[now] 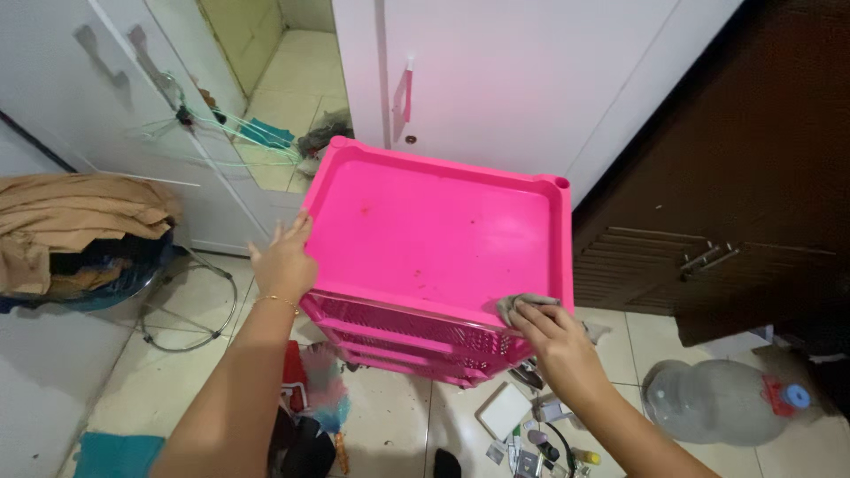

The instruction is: The person assembles a pink plastic storage shelf by inserting vertical poles into basket frames, stacking baskets, and placing a top tray. The person then wipes the top tray with a cloth and briefly handles a small pile of folded cloths on the floor.

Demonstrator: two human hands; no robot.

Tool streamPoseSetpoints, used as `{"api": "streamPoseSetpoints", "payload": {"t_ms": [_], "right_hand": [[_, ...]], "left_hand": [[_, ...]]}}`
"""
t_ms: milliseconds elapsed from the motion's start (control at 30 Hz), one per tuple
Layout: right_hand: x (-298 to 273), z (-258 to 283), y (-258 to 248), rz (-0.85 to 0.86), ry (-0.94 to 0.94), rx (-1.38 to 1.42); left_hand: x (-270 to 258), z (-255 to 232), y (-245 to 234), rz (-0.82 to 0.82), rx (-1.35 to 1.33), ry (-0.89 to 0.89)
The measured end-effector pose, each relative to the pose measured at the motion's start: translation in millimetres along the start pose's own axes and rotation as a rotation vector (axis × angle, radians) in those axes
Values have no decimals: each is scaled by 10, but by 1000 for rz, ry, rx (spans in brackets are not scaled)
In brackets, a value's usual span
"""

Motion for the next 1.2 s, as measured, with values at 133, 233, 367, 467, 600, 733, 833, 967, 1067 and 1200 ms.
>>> {"api": "streamPoseSetpoints", "payload": {"t_ms": [133,233,367,467,600,733,833,967,1067,1200], "right_hand": [[-6,-59,37,-205,138,247],[-17,-40,67,-247,197,286],[-65,-76,-37,-301,236,280],[-106,-157,-84,-265,323,129],[-22,-337,-33,-283,326,120],[325,-729,113,-254,452,181],[637,-997,230,-220,474,149],[1133,-1351,432,-182,459,79],[1565,-1653,698,73,481,-72],[1895,-1547,1069,-264,77,182]], "left_hand": [[-106,-335,75,-125,227,107],[-419,-1119,307,-269,67,398],[-854,-2182,647,46,-73,495],[-978,-2362,645,278,23,393],[-975,-2376,505,332,120,436],[-936,-2409,467,453,165,446],[-951,-2434,442,463,139,433],[-960,-2409,408,444,115,412],[-958,-2403,420,456,89,378],[-994,-2380,440,273,52,371]]}}
Point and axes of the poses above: each hand's wrist, its own x-axis towards the middle knuckle, its own y-axis out of the palm, z = x × y, the point moved 3 cm from there along x, towards the middle knuckle, and after that the axes turned 5 degrees about -z, right-handed, at the moved point
